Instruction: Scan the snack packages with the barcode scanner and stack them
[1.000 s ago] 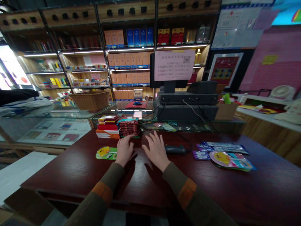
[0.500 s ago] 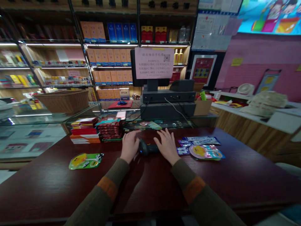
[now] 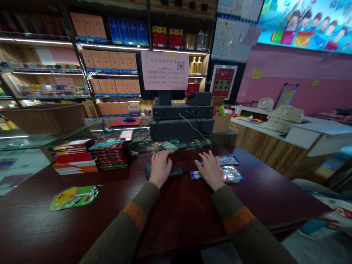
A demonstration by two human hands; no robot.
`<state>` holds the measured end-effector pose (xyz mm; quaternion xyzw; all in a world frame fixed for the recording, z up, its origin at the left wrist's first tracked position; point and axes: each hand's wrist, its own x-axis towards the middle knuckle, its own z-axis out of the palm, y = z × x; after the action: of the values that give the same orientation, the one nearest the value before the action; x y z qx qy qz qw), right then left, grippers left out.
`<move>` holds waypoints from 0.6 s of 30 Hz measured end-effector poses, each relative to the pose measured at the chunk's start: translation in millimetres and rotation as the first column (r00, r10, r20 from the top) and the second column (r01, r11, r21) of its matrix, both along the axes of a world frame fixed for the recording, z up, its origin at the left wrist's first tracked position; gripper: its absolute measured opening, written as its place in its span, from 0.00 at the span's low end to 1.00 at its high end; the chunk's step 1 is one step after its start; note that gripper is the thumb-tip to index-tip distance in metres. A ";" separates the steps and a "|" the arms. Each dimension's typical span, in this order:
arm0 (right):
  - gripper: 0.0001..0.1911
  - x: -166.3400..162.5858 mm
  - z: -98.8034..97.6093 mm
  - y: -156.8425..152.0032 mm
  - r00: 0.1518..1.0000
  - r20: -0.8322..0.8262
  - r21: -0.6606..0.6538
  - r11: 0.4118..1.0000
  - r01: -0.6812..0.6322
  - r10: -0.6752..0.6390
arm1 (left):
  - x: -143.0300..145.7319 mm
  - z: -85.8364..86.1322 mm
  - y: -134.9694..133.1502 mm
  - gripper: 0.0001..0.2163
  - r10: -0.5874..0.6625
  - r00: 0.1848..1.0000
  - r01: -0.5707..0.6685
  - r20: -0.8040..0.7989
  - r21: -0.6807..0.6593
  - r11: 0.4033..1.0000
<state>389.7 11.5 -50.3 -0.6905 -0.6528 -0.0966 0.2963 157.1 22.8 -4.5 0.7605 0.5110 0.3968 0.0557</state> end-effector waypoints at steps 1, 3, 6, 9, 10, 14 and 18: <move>0.26 6.8 -1.1 -1.2 1.000 0.016 0.006 1.000 0.012 -0.012 | 5.7 -1.0 -0.1 0.18 -0.013 1.000 0.013 0.006 -0.004 1.000; 0.26 20.8 -3.1 -3.9 0.998 0.054 0.021 0.999 0.034 -0.035 | 16.9 -2.8 -1.0 0.18 -0.040 0.999 0.040 0.019 -0.010 0.999; 0.25 43.2 -5.9 -10.1 0.989 0.125 0.043 0.997 0.071 -0.076 | 31.5 -5.4 -2.9 0.18 -0.072 0.997 0.073 0.031 -0.013 0.997; 0.22 61.9 -9.3 -18.1 0.971 0.209 0.012 0.994 0.113 -0.113 | 42.5 -8.1 -4.0 0.18 -0.089 0.995 0.090 0.034 -0.024 0.996; 0.21 65.8 -10.4 -20.6 0.964 0.244 -0.022 0.993 0.115 -0.106 | 45.4 -9.0 -4.0 0.18 -0.091 0.995 0.092 0.035 -0.030 0.995; 0.19 64.7 -12.0 -24.2 0.935 0.353 -0.155 0.984 0.084 -0.025 | 54.4 -12.5 -3.2 0.19 -0.100 0.994 0.102 0.031 -0.054 0.993; 0.20 48.5 -8.6 -16.5 0.931 0.365 -0.188 0.980 0.065 0.009 | 61.8 -15.7 -1.9 0.18 -0.115 0.993 0.115 0.005 -0.079 0.990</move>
<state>438.1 -5.0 -58.8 -0.6957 -0.6927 -0.1621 0.0990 218.9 21.0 -20.2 0.7859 0.4815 0.3724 0.1087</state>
